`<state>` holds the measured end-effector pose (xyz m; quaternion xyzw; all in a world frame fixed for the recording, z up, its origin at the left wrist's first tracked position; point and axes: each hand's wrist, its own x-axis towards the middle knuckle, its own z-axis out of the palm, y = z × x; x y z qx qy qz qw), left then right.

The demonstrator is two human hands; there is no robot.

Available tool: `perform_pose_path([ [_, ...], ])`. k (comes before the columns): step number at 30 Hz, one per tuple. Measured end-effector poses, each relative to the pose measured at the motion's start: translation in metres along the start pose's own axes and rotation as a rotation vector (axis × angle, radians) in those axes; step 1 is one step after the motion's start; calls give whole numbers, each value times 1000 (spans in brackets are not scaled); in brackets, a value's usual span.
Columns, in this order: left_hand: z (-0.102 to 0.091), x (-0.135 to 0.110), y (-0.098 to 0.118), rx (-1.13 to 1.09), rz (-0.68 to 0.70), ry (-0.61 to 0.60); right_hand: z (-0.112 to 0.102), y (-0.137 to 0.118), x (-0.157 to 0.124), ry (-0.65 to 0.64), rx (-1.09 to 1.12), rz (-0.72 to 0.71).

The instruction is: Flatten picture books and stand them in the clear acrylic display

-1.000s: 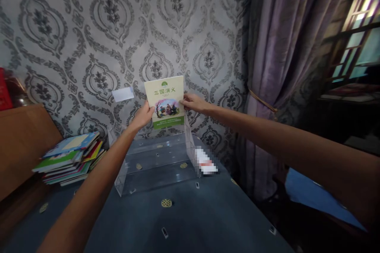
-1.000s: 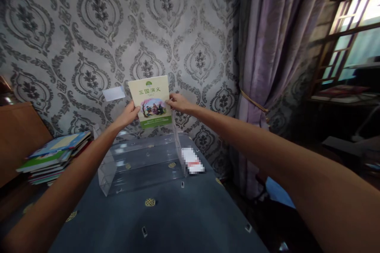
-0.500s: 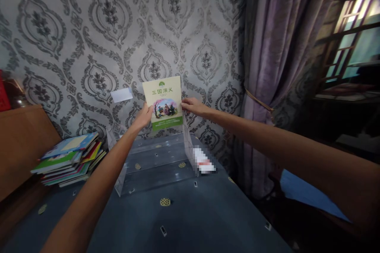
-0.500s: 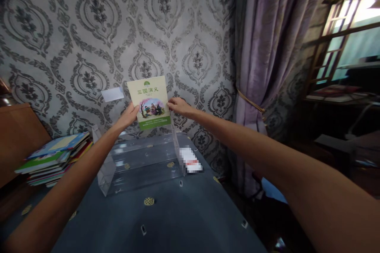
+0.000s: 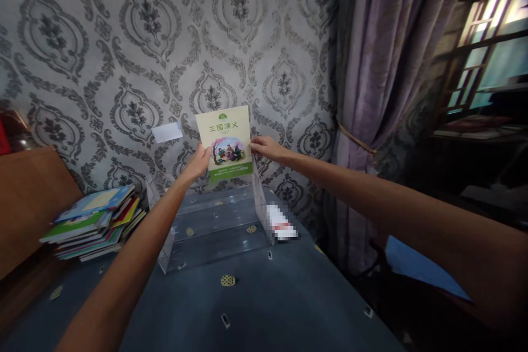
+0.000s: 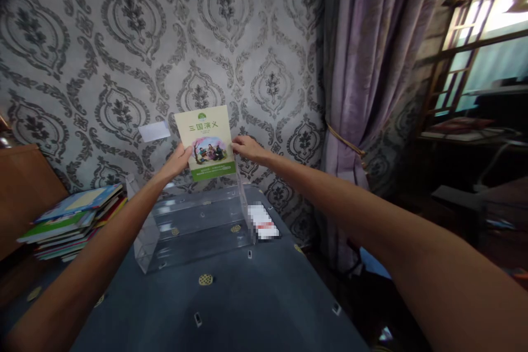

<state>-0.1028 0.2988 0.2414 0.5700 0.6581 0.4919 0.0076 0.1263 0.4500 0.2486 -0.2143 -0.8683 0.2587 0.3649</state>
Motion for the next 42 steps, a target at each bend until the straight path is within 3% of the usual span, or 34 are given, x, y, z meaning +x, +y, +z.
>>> perform_pose_path([
  [9,-3,-3,5,92,10,-36,-2,-3,-4,-4,76,49],
  [16,-7,-7,11,222,23,33,-4,-9,-14,-19,181,66],
  [24,-14,-11,7,207,50,32,0,-12,-18,41,184,98],
  [26,-16,-17,10,231,40,53,1,-10,-20,98,151,90],
  [29,-18,-33,14,283,61,156,5,-10,-29,294,62,68],
  [31,-20,-48,13,280,117,243,10,-13,-42,443,9,27],
  [33,-23,-67,8,270,189,326,20,-18,-64,503,-9,-55],
  [35,-25,-88,-3,285,254,382,37,-23,-94,404,8,-171],
  [38,-31,-122,-23,345,302,404,75,-26,-148,110,24,-276],
  [42,-41,-167,-50,410,263,405,135,-26,-213,-318,29,-242],
])
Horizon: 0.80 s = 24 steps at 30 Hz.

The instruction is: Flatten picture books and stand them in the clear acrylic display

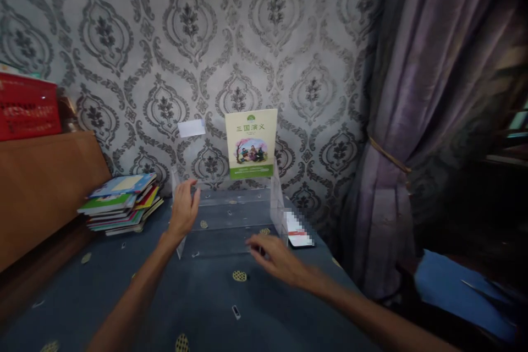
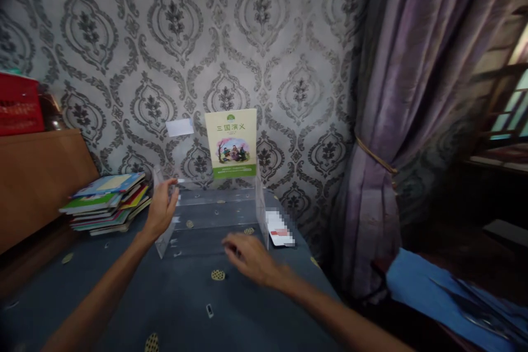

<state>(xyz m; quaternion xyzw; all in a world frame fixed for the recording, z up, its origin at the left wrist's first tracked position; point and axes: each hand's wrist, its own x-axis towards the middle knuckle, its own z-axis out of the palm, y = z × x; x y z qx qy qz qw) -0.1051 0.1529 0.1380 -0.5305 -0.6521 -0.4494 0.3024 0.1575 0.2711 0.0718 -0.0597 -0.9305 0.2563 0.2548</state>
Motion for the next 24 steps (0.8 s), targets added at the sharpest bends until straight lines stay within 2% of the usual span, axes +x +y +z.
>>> perform_pose_path([
  [3,-14,-27,-19,60,-53,5,43,-11,-14,-198,122,121],
  [5,-24,-39,-35,119,-85,14,62,-20,-16,-261,180,170],
  [8,-37,-49,-67,296,-149,-34,84,-32,-12,-278,252,200],
  [11,-51,-49,-102,521,-236,-153,100,-35,-11,-210,291,223],
  [17,-79,-29,-157,728,-375,-221,114,-22,-14,-122,424,297],
  [20,-87,-12,-175,797,-408,-249,114,-21,-14,-116,421,308],
  [24,-85,5,-190,833,-386,-325,112,-25,-13,-122,394,312],
])
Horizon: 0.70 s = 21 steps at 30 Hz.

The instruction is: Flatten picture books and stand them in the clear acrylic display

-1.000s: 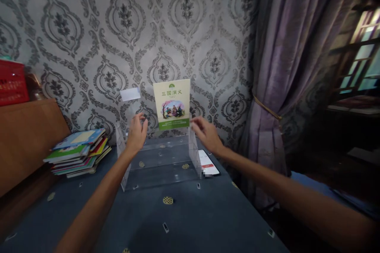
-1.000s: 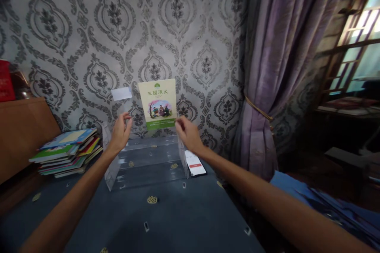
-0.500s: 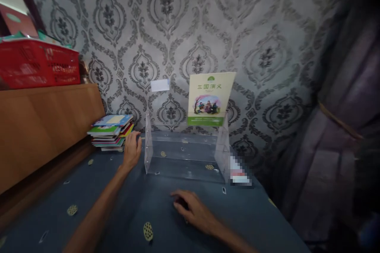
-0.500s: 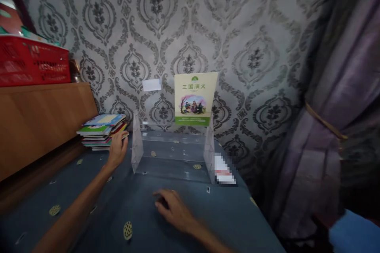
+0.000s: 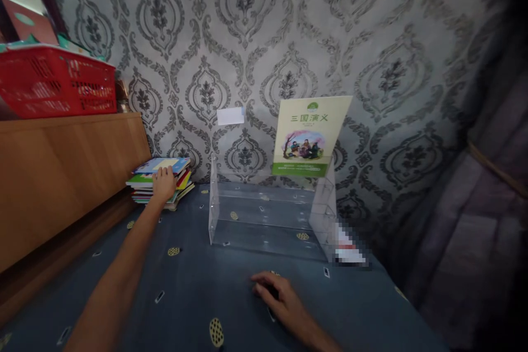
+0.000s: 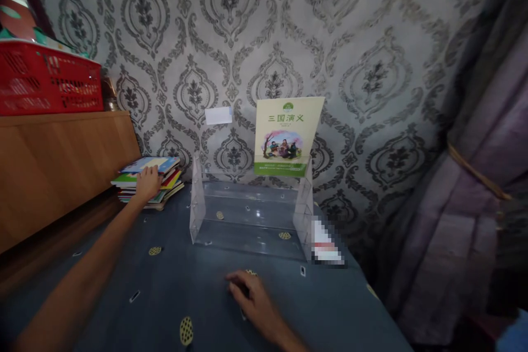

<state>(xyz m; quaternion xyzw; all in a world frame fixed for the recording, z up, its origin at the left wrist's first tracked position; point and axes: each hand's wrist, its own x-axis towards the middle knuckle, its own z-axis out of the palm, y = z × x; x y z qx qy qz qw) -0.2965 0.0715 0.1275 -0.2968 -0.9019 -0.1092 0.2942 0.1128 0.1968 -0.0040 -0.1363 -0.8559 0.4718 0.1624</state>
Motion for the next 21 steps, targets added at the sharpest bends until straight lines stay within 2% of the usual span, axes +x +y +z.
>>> perform_pose_path([
  [7,13,20,7,88,35,-87,-1,6,3,-7,39,1],
  [13,5,28,4,158,100,-141,1,16,5,2,44,21],
  [17,-13,10,-12,186,179,-154,0,13,5,-17,63,17],
  [21,-33,-31,-46,200,246,-149,-1,7,4,-15,66,5],
])
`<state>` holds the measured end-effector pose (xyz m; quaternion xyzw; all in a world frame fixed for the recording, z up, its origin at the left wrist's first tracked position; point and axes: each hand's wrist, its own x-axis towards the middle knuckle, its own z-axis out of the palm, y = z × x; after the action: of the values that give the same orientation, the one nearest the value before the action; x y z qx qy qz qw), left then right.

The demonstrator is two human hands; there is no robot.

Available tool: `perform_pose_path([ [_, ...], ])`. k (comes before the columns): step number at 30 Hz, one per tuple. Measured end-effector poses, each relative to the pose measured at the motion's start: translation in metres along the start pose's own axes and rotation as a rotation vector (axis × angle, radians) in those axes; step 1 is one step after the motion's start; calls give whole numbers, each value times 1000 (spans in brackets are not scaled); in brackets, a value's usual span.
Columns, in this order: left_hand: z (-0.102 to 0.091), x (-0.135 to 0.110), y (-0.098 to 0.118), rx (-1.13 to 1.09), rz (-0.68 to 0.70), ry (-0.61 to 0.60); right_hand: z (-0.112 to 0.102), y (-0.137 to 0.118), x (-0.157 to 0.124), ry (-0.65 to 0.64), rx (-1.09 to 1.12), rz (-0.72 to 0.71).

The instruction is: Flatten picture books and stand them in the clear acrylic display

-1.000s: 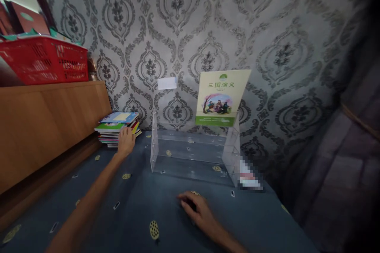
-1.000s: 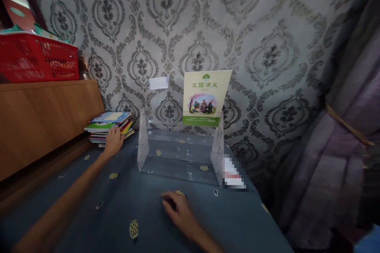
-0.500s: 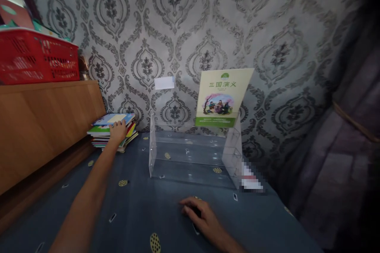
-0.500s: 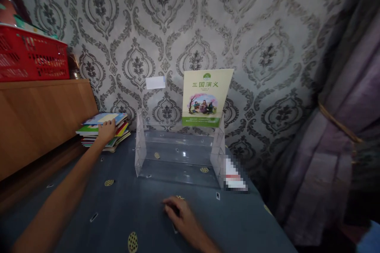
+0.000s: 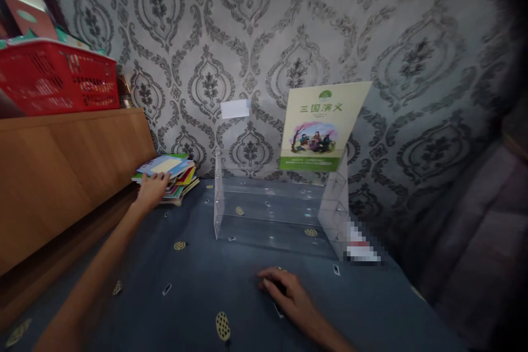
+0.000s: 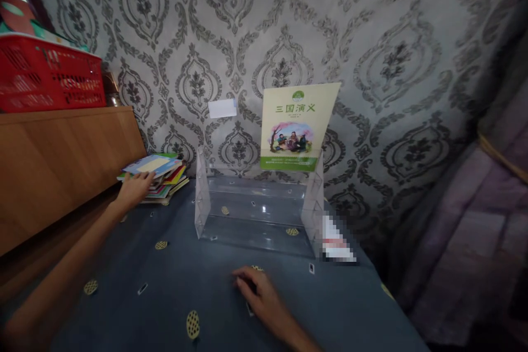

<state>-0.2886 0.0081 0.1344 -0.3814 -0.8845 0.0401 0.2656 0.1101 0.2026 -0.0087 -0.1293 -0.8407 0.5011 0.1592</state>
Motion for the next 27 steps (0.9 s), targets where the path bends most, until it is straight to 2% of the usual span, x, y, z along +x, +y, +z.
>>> perform_pose_path([
  [3,3,-37,-22,-1,24,26,0,-3,0,-12,-6,-19],
  [6,11,-56,-29,2,8,38,0,-3,1,-19,-9,-31],
  [10,22,-52,-6,31,-14,32,0,-5,1,-9,-17,-26],
  [14,27,-31,27,63,-176,78,-1,-9,-1,-1,-37,-32],
  [16,26,-21,35,42,-244,74,0,-9,-2,8,-36,-29],
  [19,22,-14,34,3,-279,36,1,-5,-2,17,-38,-17],
  [22,16,-20,27,6,-270,18,1,-1,0,9,-44,-29],
  [27,7,-57,28,31,-243,-10,0,-4,0,-4,-33,-60],
])
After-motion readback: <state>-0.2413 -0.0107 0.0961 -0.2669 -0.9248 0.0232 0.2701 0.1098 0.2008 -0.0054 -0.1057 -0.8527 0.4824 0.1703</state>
